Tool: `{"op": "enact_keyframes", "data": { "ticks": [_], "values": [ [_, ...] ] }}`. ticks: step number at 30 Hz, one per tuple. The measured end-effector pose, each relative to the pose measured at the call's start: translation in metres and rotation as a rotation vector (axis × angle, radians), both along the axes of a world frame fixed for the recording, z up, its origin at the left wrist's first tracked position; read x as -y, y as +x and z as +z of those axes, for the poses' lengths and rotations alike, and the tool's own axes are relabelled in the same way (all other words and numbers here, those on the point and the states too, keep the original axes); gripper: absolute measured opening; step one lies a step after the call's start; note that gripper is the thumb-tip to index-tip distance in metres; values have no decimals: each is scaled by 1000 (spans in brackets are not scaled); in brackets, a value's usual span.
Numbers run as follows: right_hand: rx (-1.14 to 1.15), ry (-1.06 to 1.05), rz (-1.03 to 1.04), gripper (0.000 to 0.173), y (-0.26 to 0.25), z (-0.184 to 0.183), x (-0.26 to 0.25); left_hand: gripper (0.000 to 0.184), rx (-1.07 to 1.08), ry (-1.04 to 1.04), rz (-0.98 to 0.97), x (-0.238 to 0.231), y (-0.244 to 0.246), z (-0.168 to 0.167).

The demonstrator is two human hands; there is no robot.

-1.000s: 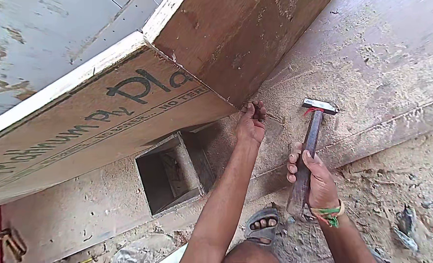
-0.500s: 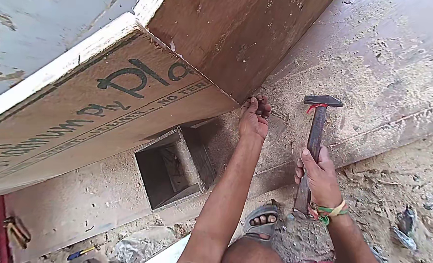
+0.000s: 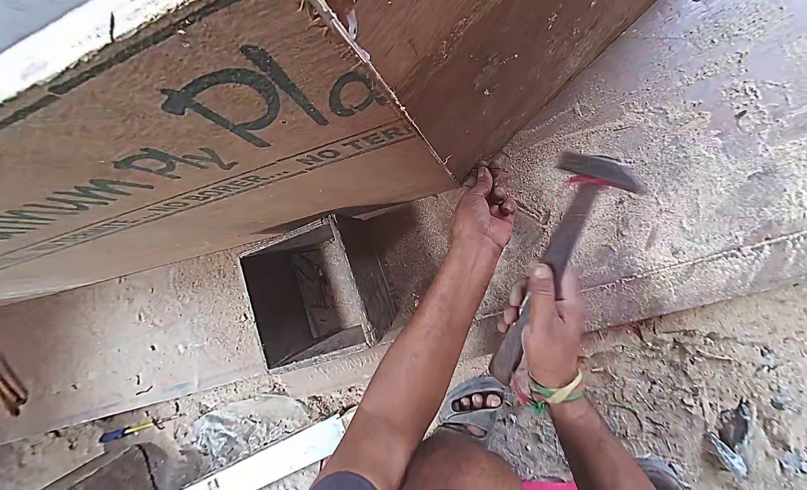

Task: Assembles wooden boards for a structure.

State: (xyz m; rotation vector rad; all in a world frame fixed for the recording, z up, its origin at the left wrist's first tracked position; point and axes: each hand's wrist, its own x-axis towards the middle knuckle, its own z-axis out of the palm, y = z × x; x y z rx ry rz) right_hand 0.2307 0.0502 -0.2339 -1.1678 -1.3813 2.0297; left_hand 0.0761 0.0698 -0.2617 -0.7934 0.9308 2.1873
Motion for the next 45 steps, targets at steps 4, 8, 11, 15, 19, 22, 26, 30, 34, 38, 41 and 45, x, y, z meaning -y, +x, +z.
{"op": "enact_keyframes", "data": {
  "ticks": [4,8,11,15,19,22,26,30,34,38,41,45],
  "values": [
    [57,76,178,24,8,-1,-20,14,10,9,-21,4,-1,-1],
    [-201,228,-182,19,1,17,-44,13,26,-29,13,1,-2,3],
    [-331,231,-370,19,-11,19,-31,14,37,-38,31,-3,-4,5],
    [-10,20,70,22,-6,7,-7,16,52,-11,45,-4,-4,5],
    [46,107,205,20,2,13,-49,18,83,11,64,-4,-7,5],
    [-113,303,-64,17,3,29,-74,21,101,18,81,-6,-7,10],
    [-189,242,-252,14,-10,27,-50,20,125,25,110,-8,-8,12],
    [165,-27,376,22,-2,15,-50,18,146,28,91,-6,-7,12],
    [108,158,247,21,-5,15,-63,18,139,56,119,-7,-7,11],
    [176,47,413,23,-5,12,-58,18,184,34,159,-11,-10,16],
    [211,60,452,24,1,4,-70,17,199,29,170,-11,-9,17],
    [165,143,192,26,13,15,-64,11,35,-48,185,-14,1,8]
  ]
}}
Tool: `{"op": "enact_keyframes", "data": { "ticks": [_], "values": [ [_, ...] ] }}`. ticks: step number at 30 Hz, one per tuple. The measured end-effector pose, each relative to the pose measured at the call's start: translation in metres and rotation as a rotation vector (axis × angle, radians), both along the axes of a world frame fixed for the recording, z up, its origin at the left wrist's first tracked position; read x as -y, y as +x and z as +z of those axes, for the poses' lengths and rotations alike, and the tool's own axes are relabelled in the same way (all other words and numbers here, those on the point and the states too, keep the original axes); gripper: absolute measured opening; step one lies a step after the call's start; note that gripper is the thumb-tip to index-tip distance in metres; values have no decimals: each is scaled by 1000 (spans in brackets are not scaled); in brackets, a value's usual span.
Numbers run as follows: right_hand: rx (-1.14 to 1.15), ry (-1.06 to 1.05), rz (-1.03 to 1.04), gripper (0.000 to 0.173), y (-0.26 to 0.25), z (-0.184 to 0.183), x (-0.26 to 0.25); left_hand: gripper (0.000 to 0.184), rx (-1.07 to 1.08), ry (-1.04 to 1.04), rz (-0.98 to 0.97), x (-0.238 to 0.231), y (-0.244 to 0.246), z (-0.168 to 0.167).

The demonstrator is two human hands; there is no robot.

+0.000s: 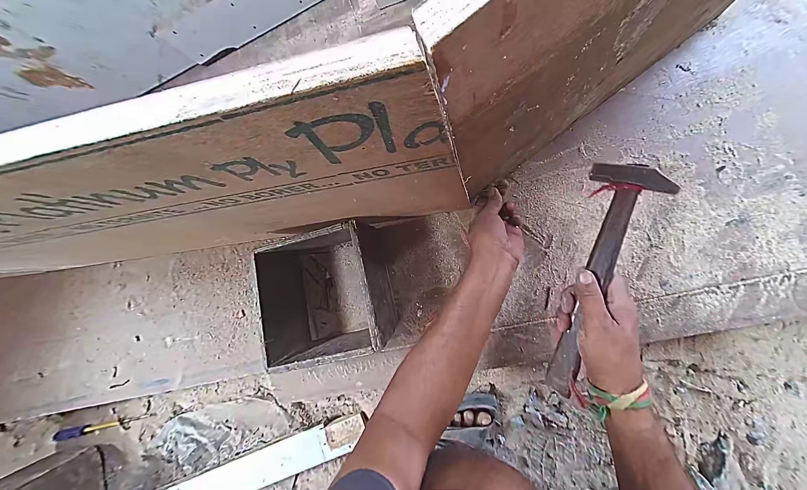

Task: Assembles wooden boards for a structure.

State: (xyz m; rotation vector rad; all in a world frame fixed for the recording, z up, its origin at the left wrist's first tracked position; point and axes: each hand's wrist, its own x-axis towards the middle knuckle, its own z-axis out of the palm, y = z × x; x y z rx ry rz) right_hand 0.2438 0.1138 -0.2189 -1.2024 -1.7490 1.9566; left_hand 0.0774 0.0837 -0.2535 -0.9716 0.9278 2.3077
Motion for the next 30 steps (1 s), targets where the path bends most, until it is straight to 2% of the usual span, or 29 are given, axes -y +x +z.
{"op": "enact_keyframes", "data": {
  "ticks": [2,6,8,11,15,20,22,24,25,27,30],
  "values": [
    [-27,17,-12,28,12,0,1,13,-81,-43,21,-6,2,-5],
    [-15,-48,97,29,34,-7,8,9,-115,-94,66,-13,3,-14],
    [29,-57,169,30,32,-8,6,8,-115,-127,70,-16,2,-13],
    [113,36,268,34,22,-5,-4,7,-121,-142,70,-18,2,-10],
    [50,172,297,66,2,7,-25,9,-123,-149,48,-18,0,-9],
    [-64,57,74,64,-17,10,-25,12,-103,-231,8,-19,-1,-6],
    [-31,-38,142,63,-16,6,-19,12,-94,-245,3,-19,-2,-5],
    [22,-165,292,62,-15,4,-27,15,-90,-248,1,-19,-2,-5],
    [29,-166,325,62,-14,4,-33,15,-95,-248,-4,-19,-2,-6],
    [-24,-30,246,62,-10,11,-43,16,-109,-244,-6,-19,-2,-9],
    [-201,216,-142,64,-9,23,-50,14,-103,-251,-16,-18,-3,-6]
  ]
}}
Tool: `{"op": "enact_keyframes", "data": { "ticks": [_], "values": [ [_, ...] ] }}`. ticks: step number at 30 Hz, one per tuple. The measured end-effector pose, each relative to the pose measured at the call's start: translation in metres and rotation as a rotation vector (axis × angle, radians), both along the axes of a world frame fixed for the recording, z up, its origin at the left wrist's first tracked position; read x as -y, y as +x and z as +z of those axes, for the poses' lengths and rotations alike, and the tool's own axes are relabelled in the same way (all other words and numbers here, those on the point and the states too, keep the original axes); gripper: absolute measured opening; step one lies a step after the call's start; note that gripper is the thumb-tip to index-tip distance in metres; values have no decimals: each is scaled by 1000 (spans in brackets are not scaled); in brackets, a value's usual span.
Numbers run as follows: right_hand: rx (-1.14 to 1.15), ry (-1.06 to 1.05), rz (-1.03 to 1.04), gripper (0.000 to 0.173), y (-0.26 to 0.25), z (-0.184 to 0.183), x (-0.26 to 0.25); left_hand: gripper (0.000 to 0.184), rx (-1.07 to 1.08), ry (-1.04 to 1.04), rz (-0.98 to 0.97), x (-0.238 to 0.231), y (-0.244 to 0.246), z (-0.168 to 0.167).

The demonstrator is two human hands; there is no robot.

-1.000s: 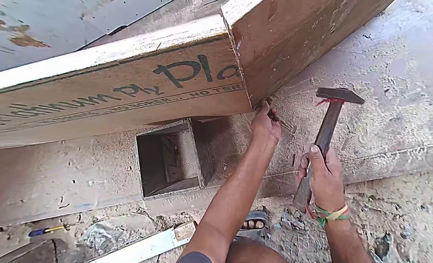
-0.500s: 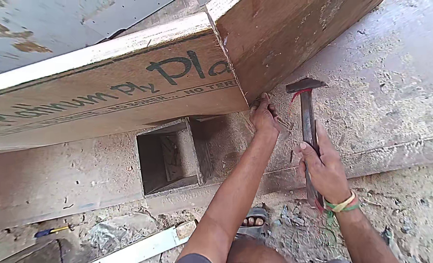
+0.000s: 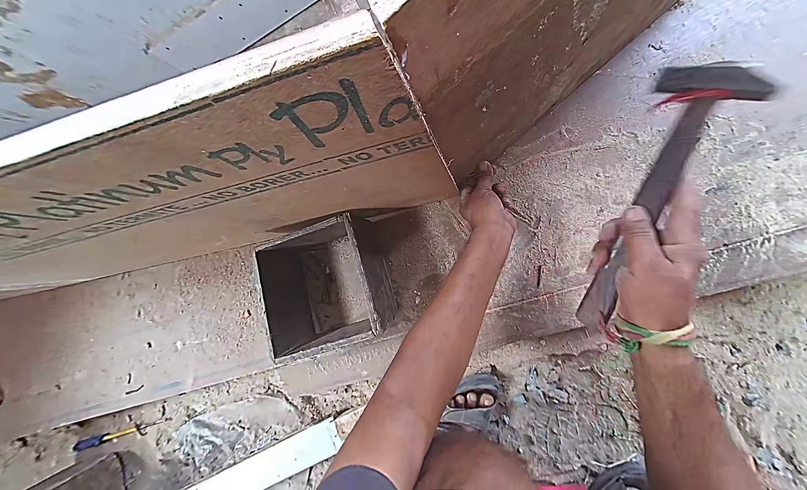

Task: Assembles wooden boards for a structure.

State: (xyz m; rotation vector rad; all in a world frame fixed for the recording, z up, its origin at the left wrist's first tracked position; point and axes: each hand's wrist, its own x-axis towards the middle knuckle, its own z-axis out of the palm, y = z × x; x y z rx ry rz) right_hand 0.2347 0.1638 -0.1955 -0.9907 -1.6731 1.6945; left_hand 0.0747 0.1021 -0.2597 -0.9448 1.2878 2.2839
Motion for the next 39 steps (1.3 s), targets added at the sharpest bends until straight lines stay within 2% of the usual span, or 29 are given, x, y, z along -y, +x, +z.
{"op": "enact_keyframes", "data": {
  "ticks": [2,3,4,5,7,8,9,11,14,16,17,20,21,22,26,27,30,31,35,39],
  "values": [
    [-97,40,-234,69,-11,2,5,13,6,-16,-2,-1,0,3],
    [-97,8,-263,69,-15,1,14,13,9,-19,-3,-1,0,4],
    [-61,-46,-201,67,-16,-1,26,13,12,-22,4,-1,0,4],
    [10,-113,-52,65,-12,-7,37,14,12,-24,15,-2,0,3],
    [167,-284,335,64,-5,-19,42,19,17,-20,18,-2,1,2],
    [204,-319,441,64,-5,-23,39,20,16,-20,12,-1,1,3],
    [210,-285,465,64,-4,-24,34,19,12,-15,26,-2,-1,2],
    [134,-154,329,63,0,-19,29,17,11,-17,20,0,0,1],
    [-13,-29,-35,64,-9,-7,20,17,17,-1,17,-1,-1,2],
    [6,-13,-119,67,-17,-11,22,15,19,-3,19,-1,-2,3],
    [65,-40,-38,65,-15,-14,27,15,23,-9,20,-1,-2,2],
    [268,-258,463,64,-8,-21,25,19,39,-26,31,-1,-2,3],
    [301,-281,513,64,-8,-18,18,18,43,-20,32,-2,-2,4],
    [297,-251,491,63,-8,-14,11,17,42,-5,27,-2,-4,4],
    [140,-63,190,65,-11,-9,7,15,38,-7,20,1,-2,4],
    [159,-58,206,65,-13,-9,9,15,40,-14,19,0,-2,5],
    [355,-229,547,64,-13,-9,7,22,66,-36,40,-1,-1,7],
    [388,-230,595,64,-15,-10,4,23,72,-41,37,-2,-2,9],
    [320,-98,441,64,-18,-12,16,20,57,-36,25,1,-1,7],
    [446,-281,582,64,-22,2,12,24,81,-44,36,-2,-3,11]
  ]
}}
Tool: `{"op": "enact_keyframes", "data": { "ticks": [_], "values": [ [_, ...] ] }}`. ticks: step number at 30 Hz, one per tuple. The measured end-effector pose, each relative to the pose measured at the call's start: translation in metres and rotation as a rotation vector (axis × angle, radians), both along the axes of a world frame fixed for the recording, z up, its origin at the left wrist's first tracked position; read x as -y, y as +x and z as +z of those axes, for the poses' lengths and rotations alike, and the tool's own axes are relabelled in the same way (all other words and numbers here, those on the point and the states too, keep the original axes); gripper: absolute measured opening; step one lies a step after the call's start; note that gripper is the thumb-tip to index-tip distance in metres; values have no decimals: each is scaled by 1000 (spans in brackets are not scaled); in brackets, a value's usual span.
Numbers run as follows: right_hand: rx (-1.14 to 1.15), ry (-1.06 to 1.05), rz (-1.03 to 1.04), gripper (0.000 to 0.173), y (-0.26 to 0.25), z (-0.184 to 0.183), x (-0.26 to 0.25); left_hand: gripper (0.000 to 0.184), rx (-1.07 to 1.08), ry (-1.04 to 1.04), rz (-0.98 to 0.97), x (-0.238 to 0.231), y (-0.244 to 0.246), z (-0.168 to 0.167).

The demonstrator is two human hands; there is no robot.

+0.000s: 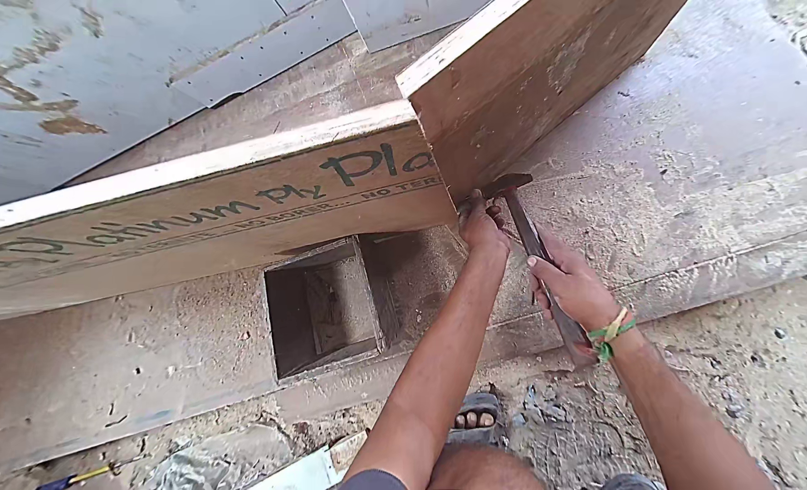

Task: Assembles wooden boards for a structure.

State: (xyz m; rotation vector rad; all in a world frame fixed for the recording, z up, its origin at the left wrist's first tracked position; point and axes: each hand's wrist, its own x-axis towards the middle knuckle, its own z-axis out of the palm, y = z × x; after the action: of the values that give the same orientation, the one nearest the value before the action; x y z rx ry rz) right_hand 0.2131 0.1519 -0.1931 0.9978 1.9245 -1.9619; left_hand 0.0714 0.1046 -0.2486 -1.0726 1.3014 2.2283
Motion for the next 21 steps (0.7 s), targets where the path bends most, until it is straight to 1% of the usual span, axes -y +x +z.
{"op": "enact_keyframes", "data": {
  "ticks": [2,4,5,6,7,9,10,11,12,13,14,15,16,17,18,19,20,21],
  "values": [
    [-8,29,-72,64,6,6,-2,24,10,23,-58,2,5,2],
    [-110,92,-211,65,19,1,3,26,32,48,-217,11,28,13],
    [-157,115,-273,65,27,-3,5,28,30,87,-346,19,48,23],
    [-195,121,-323,65,38,-9,6,26,-1,129,-517,30,71,36],
    [-228,113,-361,64,49,-15,7,24,-44,175,-727,42,90,52],
    [-266,25,-411,66,72,-27,11,29,-214,245,-1162,74,105,85],
    [-288,-13,-446,66,78,-36,15,31,-392,214,-1312,89,99,106],
    [-289,-32,-458,66,83,-44,19,28,-637,146,-1376,102,87,129],
    [-282,-27,-458,67,87,-52,23,23,-920,35,-1345,113,73,156],
    [-265,-15,-452,69,90,-60,28,20,-1209,-121,-1236,120,56,182],
    [-250,-3,-454,70,90,-65,33,18,-1473,-327,-1075,123,39,208],
    [-239,4,-463,71,91,-71,39,19,-1676,-581,-898,124,22,229],
    [-228,4,-475,70,90,-74,46,26,-1794,-899,-750,124,4,246],
    [-228,-1,-488,71,89,-77,50,39,-1795,-1216,-689,123,-13,259],
    [-240,-11,-495,72,87,-79,53,56,-1694,-1477,-735,121,-28,268],
    [-251,-22,-496,72,85,-81,54,74,-1548,-1655,-851,118,-43,274],
    [-256,-29,-492,72,83,-84,54,84,-1407,-1744,-968,115,-54,276],
    [-254,-26,-485,72,82,-85,53,85,-1291,-1769,-1070,111,-62,275]
  ]
}}
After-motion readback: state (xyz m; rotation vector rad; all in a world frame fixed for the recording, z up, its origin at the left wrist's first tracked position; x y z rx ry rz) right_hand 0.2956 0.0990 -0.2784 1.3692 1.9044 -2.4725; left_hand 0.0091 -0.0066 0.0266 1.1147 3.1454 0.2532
